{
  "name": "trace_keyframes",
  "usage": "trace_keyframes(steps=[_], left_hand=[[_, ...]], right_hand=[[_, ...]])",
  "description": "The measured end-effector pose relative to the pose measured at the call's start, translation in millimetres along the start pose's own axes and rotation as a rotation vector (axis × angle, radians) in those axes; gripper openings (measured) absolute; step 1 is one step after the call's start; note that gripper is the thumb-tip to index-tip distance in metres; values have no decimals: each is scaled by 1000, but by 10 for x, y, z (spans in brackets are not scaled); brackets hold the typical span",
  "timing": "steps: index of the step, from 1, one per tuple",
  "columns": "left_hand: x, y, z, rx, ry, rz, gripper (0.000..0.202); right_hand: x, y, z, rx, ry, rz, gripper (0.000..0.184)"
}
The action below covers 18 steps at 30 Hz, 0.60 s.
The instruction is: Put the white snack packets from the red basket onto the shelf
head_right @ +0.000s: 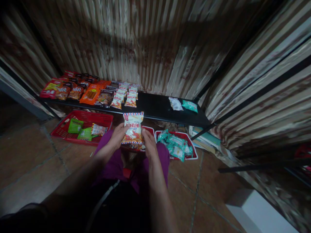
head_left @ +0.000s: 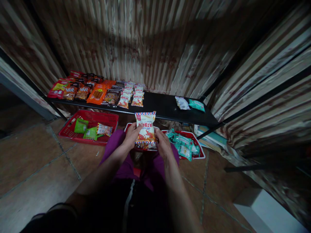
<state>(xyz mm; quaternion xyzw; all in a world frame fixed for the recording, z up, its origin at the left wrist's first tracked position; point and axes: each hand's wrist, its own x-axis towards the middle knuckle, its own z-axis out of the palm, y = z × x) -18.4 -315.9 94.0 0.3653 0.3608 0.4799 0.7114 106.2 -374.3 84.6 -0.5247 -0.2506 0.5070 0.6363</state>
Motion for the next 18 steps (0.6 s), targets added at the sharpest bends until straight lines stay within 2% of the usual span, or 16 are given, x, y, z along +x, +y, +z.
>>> trace_keyframes(steps=[7, 18], left_hand=[[51, 62, -15, 12, 43, 22, 35], [90, 160, 68, 13, -40, 34, 40]], right_hand=[[21, 41, -6, -43, -38, 14, 45], [10, -74, 10, -31, -61, -53, 43]])
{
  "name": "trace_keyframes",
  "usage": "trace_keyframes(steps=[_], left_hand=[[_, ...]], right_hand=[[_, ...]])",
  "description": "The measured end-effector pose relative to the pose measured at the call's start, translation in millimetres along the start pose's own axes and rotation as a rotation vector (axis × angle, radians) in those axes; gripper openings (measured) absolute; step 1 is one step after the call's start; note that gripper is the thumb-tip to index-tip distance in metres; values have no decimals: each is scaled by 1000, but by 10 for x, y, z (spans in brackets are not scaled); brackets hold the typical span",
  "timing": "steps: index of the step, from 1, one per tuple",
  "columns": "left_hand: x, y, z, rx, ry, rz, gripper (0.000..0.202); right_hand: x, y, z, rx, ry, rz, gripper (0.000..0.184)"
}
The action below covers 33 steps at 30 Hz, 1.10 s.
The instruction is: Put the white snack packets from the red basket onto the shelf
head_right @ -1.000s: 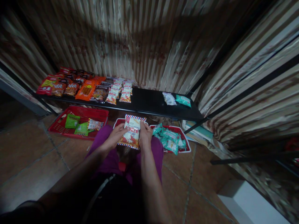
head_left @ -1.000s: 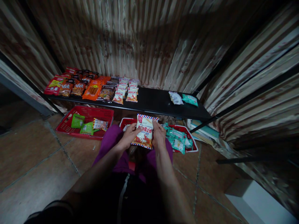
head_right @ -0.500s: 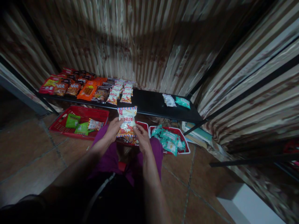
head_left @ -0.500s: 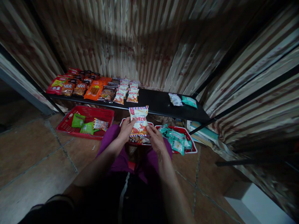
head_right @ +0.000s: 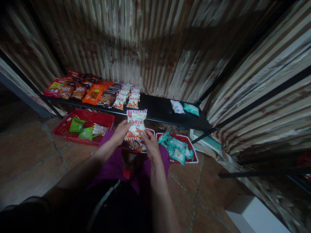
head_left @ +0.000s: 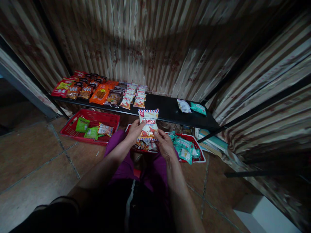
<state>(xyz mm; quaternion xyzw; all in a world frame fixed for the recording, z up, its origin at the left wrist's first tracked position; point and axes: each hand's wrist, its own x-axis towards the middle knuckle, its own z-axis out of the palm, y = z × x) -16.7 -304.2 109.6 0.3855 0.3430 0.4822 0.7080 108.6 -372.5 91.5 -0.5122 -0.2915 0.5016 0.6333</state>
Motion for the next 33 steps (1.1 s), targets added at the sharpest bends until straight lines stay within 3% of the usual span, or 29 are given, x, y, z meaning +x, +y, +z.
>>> trace_keyframes(steps=[6, 14, 23, 33], left_hand=[[-28, -13, 1, -23, -27, -34, 39], [-123, 63, 6, 15, -42, -93, 64], [-118, -94, -19, -36, -116, -32, 51], [-126, -137, -19, -43, -32, -4, 40]], right_hand=[[49, -3, -20, -29, 62, -18, 44], [68, -48, -29, -20, 164, -75, 46], [-9, -64, 35, -17, 162, -95, 40], [12, 57, -11, 8, 154, -59, 41]])
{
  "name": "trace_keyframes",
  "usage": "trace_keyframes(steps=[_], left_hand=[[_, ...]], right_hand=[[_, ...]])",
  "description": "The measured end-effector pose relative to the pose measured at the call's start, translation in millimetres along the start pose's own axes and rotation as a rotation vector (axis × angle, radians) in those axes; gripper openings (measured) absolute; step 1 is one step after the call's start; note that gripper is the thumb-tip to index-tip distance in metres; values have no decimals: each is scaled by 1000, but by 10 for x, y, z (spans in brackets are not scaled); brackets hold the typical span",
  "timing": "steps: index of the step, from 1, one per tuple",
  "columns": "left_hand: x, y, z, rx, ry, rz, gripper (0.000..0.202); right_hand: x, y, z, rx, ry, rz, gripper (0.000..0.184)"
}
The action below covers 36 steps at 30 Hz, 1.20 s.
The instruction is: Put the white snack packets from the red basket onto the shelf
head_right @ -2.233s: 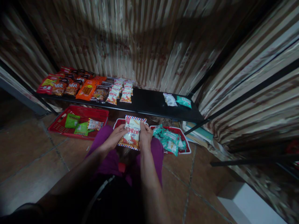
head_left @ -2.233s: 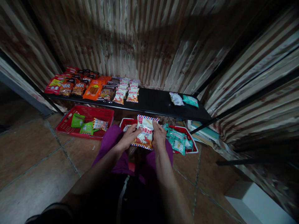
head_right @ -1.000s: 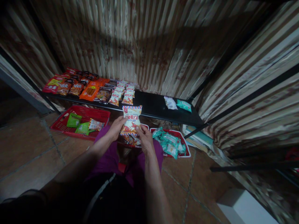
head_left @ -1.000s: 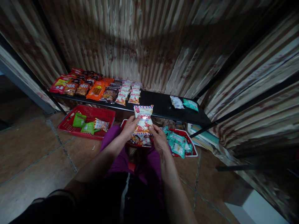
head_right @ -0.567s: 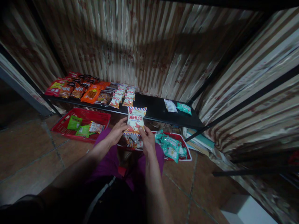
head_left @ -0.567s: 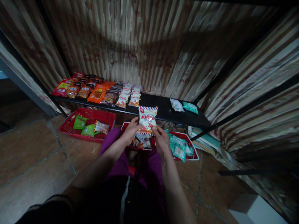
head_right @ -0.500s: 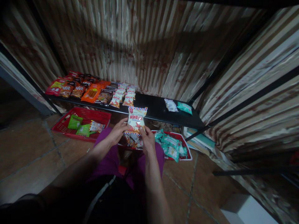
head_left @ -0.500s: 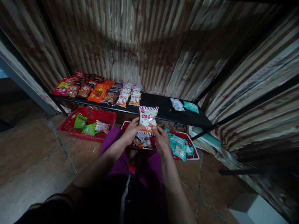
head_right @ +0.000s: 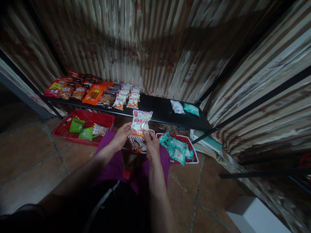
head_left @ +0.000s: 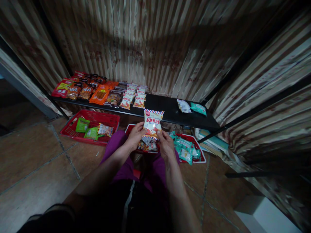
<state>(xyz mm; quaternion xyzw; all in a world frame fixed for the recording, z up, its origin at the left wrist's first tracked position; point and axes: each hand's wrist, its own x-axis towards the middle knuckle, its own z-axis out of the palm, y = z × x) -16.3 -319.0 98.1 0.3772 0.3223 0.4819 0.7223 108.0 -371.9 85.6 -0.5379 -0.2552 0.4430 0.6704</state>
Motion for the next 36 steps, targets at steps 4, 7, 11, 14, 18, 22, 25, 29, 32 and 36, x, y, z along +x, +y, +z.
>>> trace_keyframes(steps=[4, 7, 11, 14, 18, 22, 25, 29, 32, 36], left_hand=[[-14, 4, -12, 17, 4, 10, 38], [-28, 2, -17, 32, -2, 18, 35], [-27, -26, -7, 53, 7, 18, 32], [-7, -52, 10, 64, 9, 11, 33], [21, -59, 12, 66, 31, 9, 33], [59, -67, -37, 77, 67, -12, 28], [109, -110, -90, 147, 130, 50, 23], [143, -174, -114, 388, 225, 255, 26], [104, -162, -79, 533, 187, 376, 29], [45, -104, -38, 615, 147, 435, 30]], right_hand=[[8, 36, -7, 12, -7, 4, 42], [-11, 31, 0, 24, 8, 18, 43], [-39, 29, -9, 10, 47, 21, 40], [-45, 33, -30, -1, 60, 20, 39], [-28, 55, -51, 16, 47, 19, 38], [-18, 102, -38, -3, 19, 15, 38], [-35, 138, -5, -27, 18, 25, 41], [-64, 161, 38, -76, 56, -16, 44], [-65, 158, 53, -203, 91, -118, 43], [-75, 133, 68, -392, 110, -281, 45]])
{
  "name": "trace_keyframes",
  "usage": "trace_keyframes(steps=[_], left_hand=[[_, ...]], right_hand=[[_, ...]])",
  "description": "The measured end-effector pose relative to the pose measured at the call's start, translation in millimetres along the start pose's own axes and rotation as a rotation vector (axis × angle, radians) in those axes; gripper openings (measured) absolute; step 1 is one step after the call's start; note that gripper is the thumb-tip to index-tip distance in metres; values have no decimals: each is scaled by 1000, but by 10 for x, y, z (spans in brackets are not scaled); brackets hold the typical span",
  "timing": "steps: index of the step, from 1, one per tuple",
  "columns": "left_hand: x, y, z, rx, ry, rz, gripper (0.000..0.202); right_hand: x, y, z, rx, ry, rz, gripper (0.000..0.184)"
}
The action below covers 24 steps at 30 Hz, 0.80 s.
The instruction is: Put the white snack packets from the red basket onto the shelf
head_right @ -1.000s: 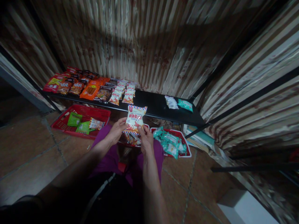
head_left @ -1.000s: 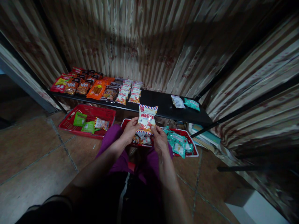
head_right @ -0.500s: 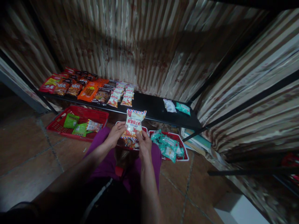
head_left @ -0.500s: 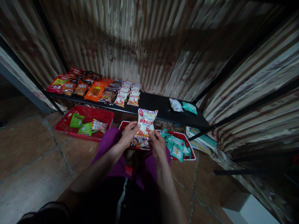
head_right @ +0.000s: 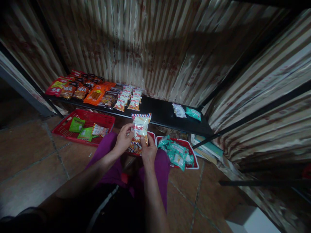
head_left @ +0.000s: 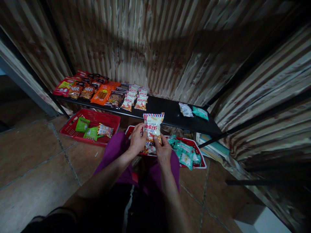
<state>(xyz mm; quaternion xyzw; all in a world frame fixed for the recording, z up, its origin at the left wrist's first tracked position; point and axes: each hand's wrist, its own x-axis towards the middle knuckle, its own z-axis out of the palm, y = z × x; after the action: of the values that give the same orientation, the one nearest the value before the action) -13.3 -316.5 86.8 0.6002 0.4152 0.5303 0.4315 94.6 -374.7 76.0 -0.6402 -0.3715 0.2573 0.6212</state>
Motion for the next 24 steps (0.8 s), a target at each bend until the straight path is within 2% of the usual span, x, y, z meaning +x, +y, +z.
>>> trace_keyframes(steps=[5, 9, 13, 15, 18, 24], left_hand=[[-3, -8, 2, -57, -58, -60, 34], [-10, 29, 30, -303, -158, -131, 47], [-19, 127, 47, -508, -196, -193, 60], [-23, 152, 42, -552, -189, -260, 62], [-21, 138, 13, -590, -126, -373, 53], [27, 138, -101, -716, -24, -472, 47]], right_hand=[[-50, -47, 17, -227, 41, -151, 46], [-104, -34, 56, -460, 93, -405, 39], [-202, -15, 142, -613, 127, -602, 37], [-261, -16, 193, -662, 110, -666, 40], [-333, -37, 246, -671, 38, -750, 44], [-386, -136, 208, -518, -135, -820, 42]])
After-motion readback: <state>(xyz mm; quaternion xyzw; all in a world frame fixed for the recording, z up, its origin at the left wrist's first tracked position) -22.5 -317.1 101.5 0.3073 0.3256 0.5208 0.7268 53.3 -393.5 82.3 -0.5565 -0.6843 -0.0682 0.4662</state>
